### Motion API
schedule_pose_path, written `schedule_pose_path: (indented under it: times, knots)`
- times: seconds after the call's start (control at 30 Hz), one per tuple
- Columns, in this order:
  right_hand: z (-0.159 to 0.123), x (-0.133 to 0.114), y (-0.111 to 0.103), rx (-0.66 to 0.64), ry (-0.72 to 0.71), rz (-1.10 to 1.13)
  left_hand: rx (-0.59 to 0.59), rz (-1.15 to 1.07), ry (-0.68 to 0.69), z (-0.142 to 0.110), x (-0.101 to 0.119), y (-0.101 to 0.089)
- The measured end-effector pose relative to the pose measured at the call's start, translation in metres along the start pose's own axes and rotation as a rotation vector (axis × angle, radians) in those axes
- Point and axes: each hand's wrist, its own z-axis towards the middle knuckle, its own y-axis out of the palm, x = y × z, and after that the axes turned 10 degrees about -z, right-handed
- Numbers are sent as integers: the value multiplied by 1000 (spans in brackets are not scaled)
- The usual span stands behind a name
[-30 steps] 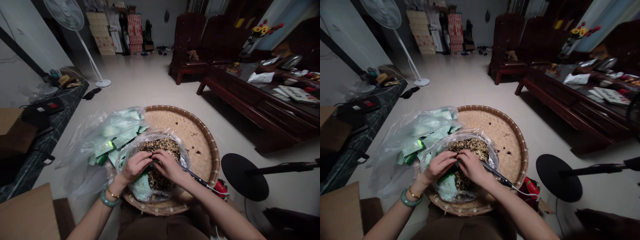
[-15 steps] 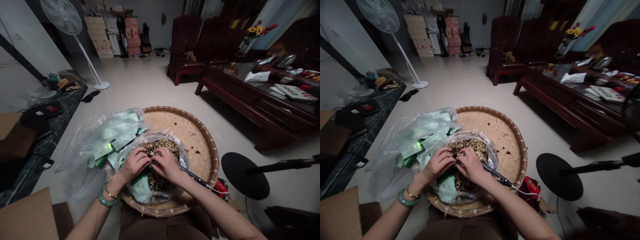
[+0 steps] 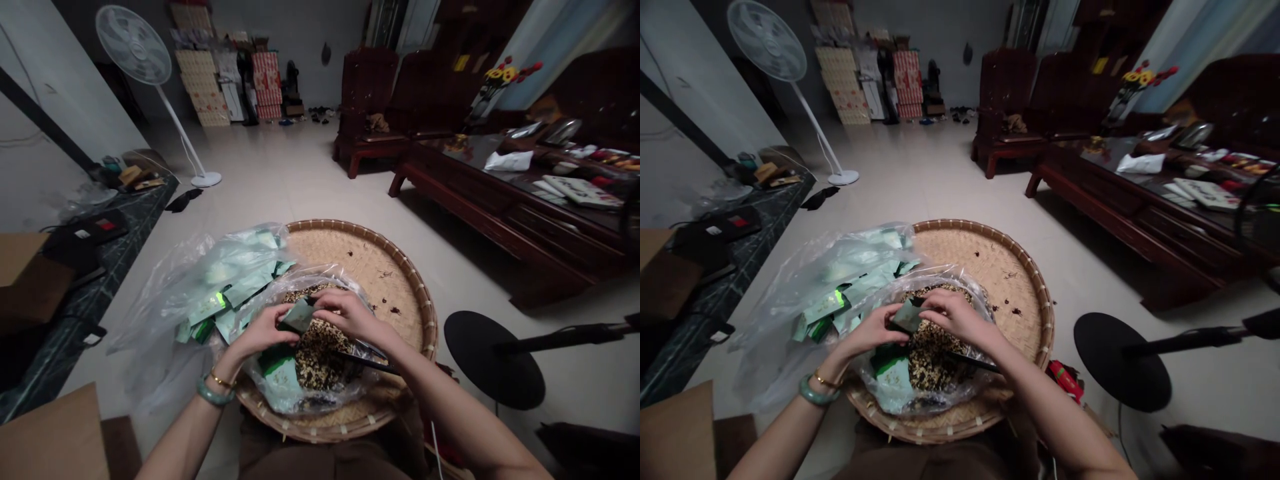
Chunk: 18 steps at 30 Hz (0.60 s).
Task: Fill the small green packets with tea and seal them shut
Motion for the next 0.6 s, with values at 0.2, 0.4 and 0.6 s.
schedule_pose_path:
  times: [0.2,0.4,0.6]
  knots:
    - [-2,-1,-23,-110,-116,-37,50,-70,-40,1,-12,13]
    - [-18,-33,-16,-38,-125,-407,359,101,172,2,-35,29]
    - [-20,-45,-1,-119,-75,-633,392,141,289,0,-34,38]
